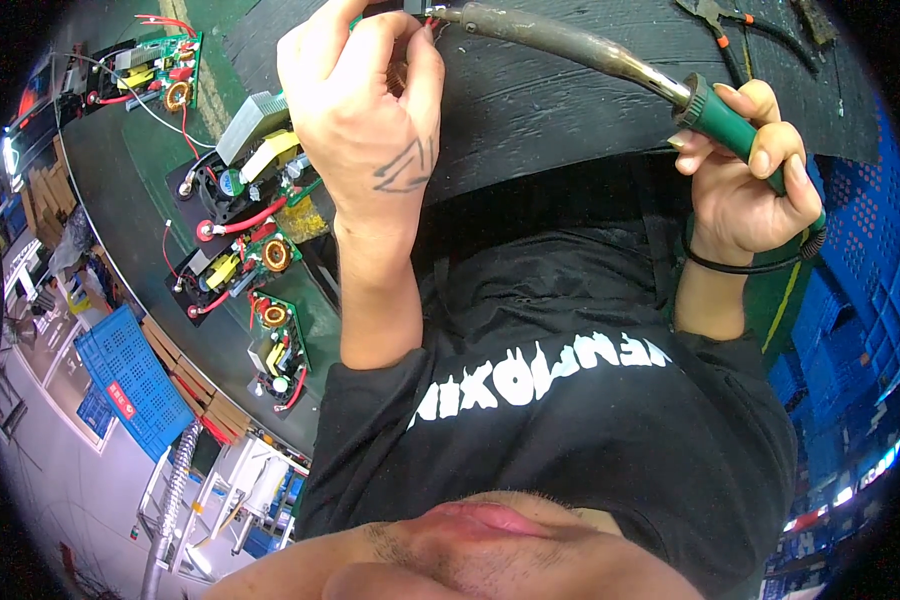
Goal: Soldering wires and electronic components onto green circuit boards on a manufacturing workbench.
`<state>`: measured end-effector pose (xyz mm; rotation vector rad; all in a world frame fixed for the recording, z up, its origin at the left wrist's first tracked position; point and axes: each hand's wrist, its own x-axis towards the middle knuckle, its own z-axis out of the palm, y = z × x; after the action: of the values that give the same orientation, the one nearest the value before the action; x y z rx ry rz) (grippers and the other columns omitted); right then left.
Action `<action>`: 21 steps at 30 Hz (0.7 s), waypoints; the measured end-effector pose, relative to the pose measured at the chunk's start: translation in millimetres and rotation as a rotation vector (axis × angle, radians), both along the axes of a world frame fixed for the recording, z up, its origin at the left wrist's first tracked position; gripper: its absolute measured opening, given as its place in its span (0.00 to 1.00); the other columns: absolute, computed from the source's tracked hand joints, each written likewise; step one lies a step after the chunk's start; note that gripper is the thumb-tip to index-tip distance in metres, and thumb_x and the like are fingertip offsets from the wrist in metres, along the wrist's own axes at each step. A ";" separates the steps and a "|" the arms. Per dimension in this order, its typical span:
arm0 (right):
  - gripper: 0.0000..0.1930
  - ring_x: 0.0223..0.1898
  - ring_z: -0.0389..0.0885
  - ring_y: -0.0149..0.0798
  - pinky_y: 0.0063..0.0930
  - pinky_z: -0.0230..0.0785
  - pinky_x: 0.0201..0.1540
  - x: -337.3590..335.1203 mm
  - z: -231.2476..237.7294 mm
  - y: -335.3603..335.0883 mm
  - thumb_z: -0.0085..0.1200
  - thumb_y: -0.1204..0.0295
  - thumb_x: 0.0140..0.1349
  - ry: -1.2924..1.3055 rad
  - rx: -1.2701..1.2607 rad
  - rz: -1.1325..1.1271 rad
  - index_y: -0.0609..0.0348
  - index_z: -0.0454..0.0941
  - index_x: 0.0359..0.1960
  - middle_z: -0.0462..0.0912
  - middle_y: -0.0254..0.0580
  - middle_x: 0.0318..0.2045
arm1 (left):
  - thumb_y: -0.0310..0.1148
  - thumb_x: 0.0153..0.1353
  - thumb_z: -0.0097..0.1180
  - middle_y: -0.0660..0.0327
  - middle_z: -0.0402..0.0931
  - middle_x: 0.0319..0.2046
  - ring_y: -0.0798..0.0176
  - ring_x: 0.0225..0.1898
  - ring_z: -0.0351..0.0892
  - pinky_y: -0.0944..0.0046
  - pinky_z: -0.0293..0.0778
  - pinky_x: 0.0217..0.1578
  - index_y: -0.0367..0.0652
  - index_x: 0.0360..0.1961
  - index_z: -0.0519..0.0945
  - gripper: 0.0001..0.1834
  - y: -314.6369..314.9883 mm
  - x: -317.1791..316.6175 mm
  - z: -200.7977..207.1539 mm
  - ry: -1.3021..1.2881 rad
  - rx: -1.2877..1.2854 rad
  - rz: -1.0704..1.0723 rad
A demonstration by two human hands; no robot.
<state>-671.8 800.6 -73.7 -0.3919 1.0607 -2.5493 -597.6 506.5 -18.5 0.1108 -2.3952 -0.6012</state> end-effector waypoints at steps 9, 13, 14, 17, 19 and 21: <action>0.18 0.32 0.87 0.60 0.48 0.84 0.34 -1.0 0.9 -1.7 0.43 0.55 0.67 -0.025 -0.026 -0.009 0.53 0.73 0.25 0.78 0.66 0.56 | 0.18 0.51 0.65 0.48 0.81 0.45 0.44 0.44 0.78 0.52 0.74 0.48 0.33 0.36 0.82 0.09 0.0 -0.2 -0.2 0.007 0.003 -0.001; 0.18 0.33 0.87 0.62 0.49 0.84 0.35 -3.3 -0.5 -2.8 0.42 0.55 0.67 0.032 -0.034 0.001 0.53 0.72 0.25 0.78 0.65 0.57 | 0.18 0.51 0.65 0.48 0.81 0.45 0.43 0.44 0.77 0.52 0.74 0.47 0.33 0.35 0.81 0.09 0.7 0.5 -1.0 -0.007 0.002 0.004; 0.18 0.33 0.87 0.62 0.49 0.85 0.35 -2.8 -1.2 -3.1 0.42 0.55 0.67 0.033 -0.021 -0.004 0.54 0.72 0.25 0.77 0.65 0.57 | 0.18 0.51 0.65 0.47 0.81 0.45 0.43 0.44 0.77 0.51 0.74 0.48 0.33 0.35 0.81 0.09 1.6 0.8 -1.7 -0.016 0.001 0.009; 0.18 0.34 0.87 0.64 0.50 0.85 0.36 -1.4 -1.1 -2.8 0.42 0.56 0.67 -0.022 -0.016 0.001 0.54 0.72 0.24 0.77 0.65 0.57 | 0.18 0.50 0.66 0.46 0.80 0.44 0.42 0.44 0.77 0.51 0.73 0.48 0.33 0.34 0.81 0.09 1.7 0.8 -5.0 -0.098 -0.023 0.040; 0.19 0.35 0.87 0.65 0.50 0.85 0.36 0.4 -0.1 -1.6 0.42 0.56 0.67 -0.044 -0.047 0.002 0.55 0.73 0.25 0.77 0.65 0.57 | 0.19 0.50 0.66 0.46 0.80 0.43 0.42 0.44 0.77 0.50 0.73 0.49 0.34 0.34 0.81 0.09 -1.2 1.9 -6.2 -0.128 -0.025 0.046; 0.19 0.36 0.87 0.66 0.50 0.85 0.37 1.8 3.0 2.3 0.42 0.56 0.67 -0.048 -0.096 -0.017 0.55 0.74 0.25 0.77 0.65 0.57 | 0.19 0.49 0.67 0.46 0.80 0.43 0.42 0.44 0.77 0.50 0.73 0.49 0.35 0.34 0.81 0.10 -6.5 3.8 -6.2 -0.114 0.002 0.025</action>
<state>-670.0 802.9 -70.7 -0.3463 0.9317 -2.6180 -593.8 500.0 -24.7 0.1797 -2.4995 -0.5997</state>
